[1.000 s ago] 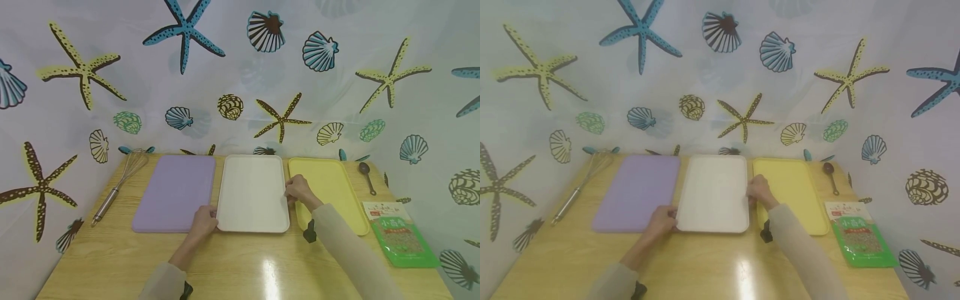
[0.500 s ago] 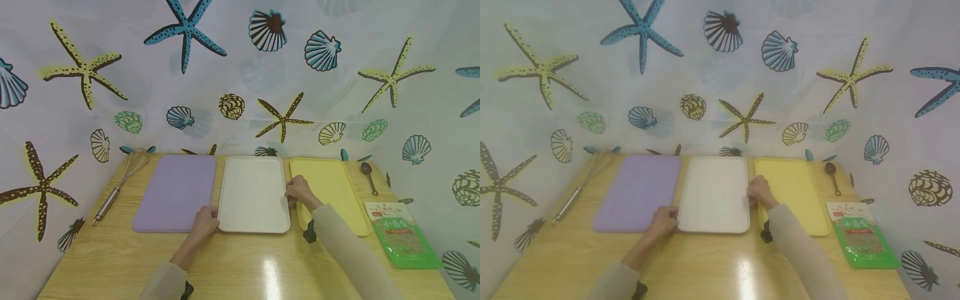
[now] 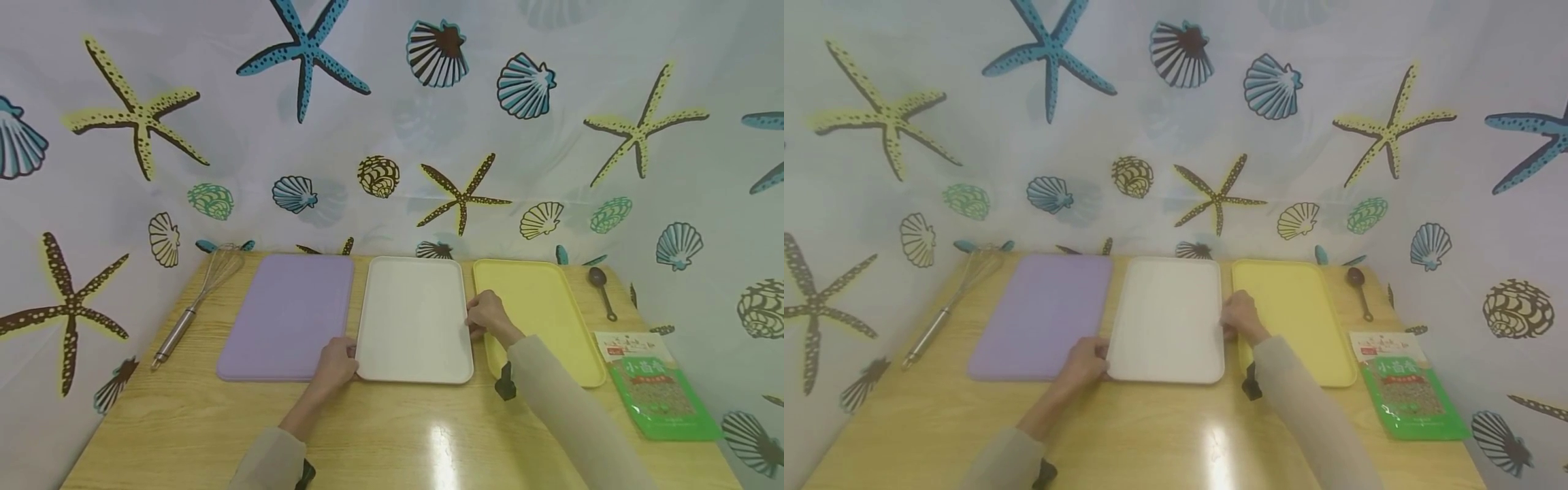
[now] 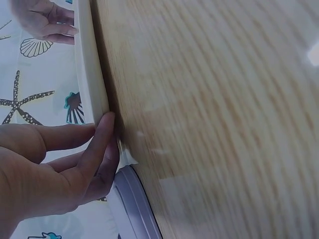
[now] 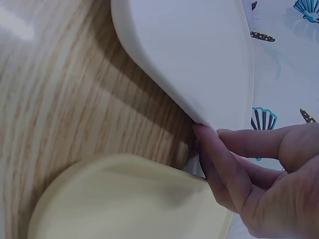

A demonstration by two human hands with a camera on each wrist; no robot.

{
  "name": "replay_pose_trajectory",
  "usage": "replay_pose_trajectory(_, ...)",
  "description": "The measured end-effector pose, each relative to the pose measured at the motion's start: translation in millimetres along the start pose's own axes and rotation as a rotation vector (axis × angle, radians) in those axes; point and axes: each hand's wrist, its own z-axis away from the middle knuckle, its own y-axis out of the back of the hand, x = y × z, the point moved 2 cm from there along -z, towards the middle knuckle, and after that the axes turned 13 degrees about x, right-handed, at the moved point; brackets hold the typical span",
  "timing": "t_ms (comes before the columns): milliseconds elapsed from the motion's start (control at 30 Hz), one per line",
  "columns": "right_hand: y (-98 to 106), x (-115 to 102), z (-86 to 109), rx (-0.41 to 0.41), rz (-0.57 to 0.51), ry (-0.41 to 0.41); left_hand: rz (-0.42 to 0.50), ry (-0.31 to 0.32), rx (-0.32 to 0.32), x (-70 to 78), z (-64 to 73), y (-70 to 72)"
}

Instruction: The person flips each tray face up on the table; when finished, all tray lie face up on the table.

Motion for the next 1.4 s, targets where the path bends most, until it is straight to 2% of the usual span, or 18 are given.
replay_pose_trajectory(267, -1.1, 2.1, 2.7, 0.041, 0.042, 0.052, -0.035, -0.032, 0.011, 2.5, 1.4, -4.8)
replay_pose_trajectory(500, -1.6, 3.7, 5.2, 0.059, 0.101, 0.085, -0.116, -0.081, 0.031, 2.8, 1.2, -7.6)
replay_pose_trajectory(700, 0.5, 2.7, 8.9, 0.069, 0.107, 0.133, -0.119, -0.117, 0.047, 1.4, 0.2, -12.4)
replay_pose_trajectory(833, 0.6, 0.5, 11.3, 0.064, 0.157, 0.189, -0.135, -0.103, 0.046, 0.0, 1.1, -9.5)
replay_pose_trajectory(967, -0.3, -6.8, 16.3, 0.098, 0.248, 0.270, -0.122, -0.078, 0.049, -4.6, 5.6, 7.0)
replay_pose_trajectory(1133, -7.1, -26.5, 30.8, 0.185, 0.333, 0.354, -0.069, -0.076, 0.060, -21.0, 3.9, 45.0)
replay_pose_trajectory(1300, -28.0, -41.3, 43.1, 0.191, 0.332, 0.478, -0.179, -0.179, 0.097, -49.3, -9.1, 91.4)
replay_pose_trajectory(1400, -44.3, -48.1, 49.1, 0.163, 0.308, 0.549, -0.276, -0.244, 0.118, -68.2, -21.6, 113.1)
